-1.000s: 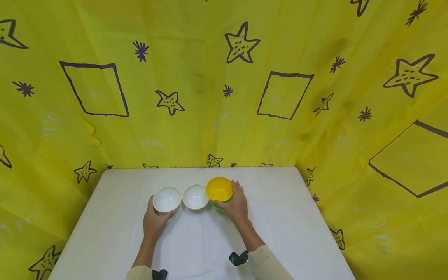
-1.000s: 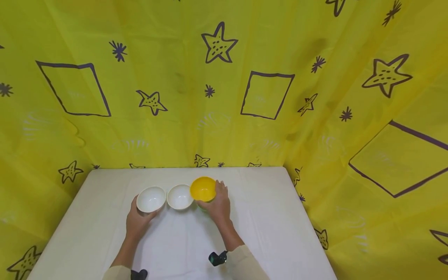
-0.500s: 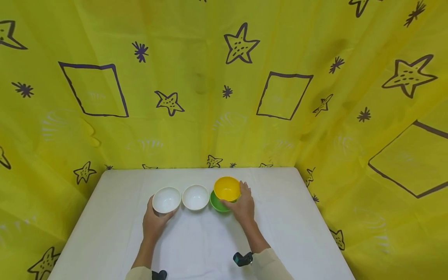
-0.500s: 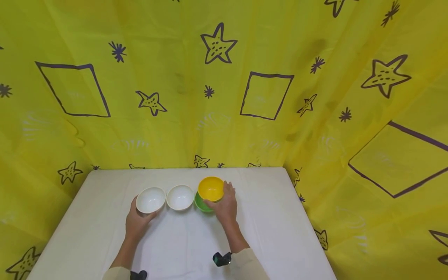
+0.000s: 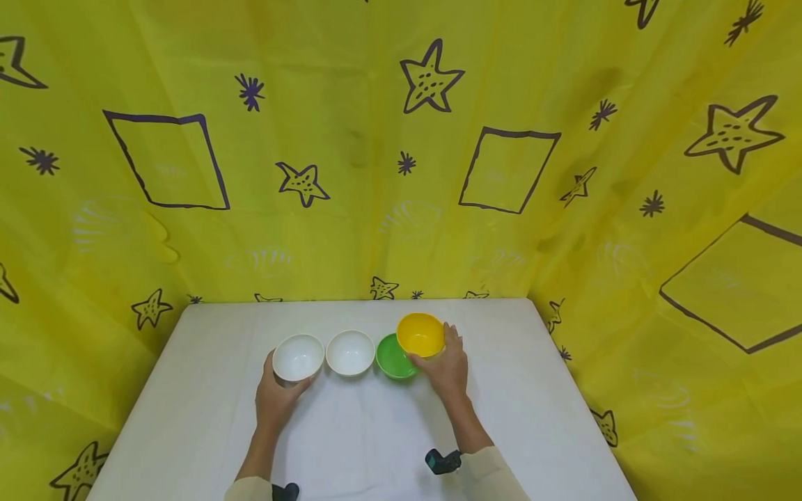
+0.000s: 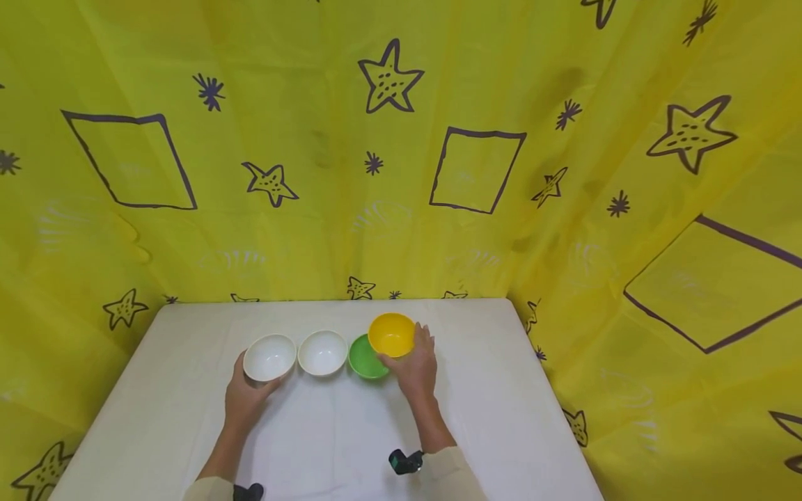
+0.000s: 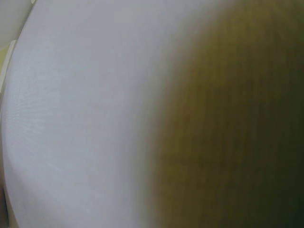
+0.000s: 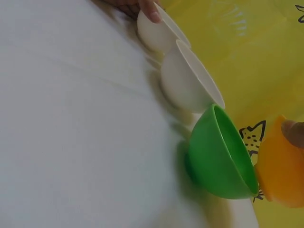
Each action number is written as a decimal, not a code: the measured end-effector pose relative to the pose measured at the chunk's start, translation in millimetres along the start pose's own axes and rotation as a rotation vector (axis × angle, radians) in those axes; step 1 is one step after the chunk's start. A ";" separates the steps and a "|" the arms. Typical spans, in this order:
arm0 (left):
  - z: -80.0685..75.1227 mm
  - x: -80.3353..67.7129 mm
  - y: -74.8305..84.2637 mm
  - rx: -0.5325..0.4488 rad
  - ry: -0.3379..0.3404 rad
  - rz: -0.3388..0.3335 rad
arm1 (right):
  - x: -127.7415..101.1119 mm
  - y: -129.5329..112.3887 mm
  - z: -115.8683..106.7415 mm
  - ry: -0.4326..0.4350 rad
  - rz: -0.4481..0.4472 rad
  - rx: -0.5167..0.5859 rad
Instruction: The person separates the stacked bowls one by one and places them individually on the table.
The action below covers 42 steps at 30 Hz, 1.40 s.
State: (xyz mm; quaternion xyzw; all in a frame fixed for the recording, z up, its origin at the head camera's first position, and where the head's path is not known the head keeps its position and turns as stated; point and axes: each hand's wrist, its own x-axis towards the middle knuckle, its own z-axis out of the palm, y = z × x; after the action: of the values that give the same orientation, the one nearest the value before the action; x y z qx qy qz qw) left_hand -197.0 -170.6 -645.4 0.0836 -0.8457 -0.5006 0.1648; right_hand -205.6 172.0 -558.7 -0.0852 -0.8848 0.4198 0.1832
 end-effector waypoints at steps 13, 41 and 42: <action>-0.5 -0.2 -1.0 -0.009 0.002 0.015 | 3.3 19.4 -14.7 0.023 0.054 -0.013; 0.4 1.0 -3.3 -0.017 0.005 0.018 | -7.7 58.2 -17.3 0.043 0.090 -0.068; 0.4 1.1 -3.8 -0.018 0.006 0.017 | -8.0 59.3 -16.8 0.038 0.093 -0.071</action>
State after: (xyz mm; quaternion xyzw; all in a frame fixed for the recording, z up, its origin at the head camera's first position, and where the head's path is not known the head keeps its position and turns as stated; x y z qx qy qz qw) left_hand -198.3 -172.4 -648.7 0.0762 -0.8413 -0.5067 0.1722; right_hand -191.7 219.1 -596.9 -0.1407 -0.8907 0.3943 0.1772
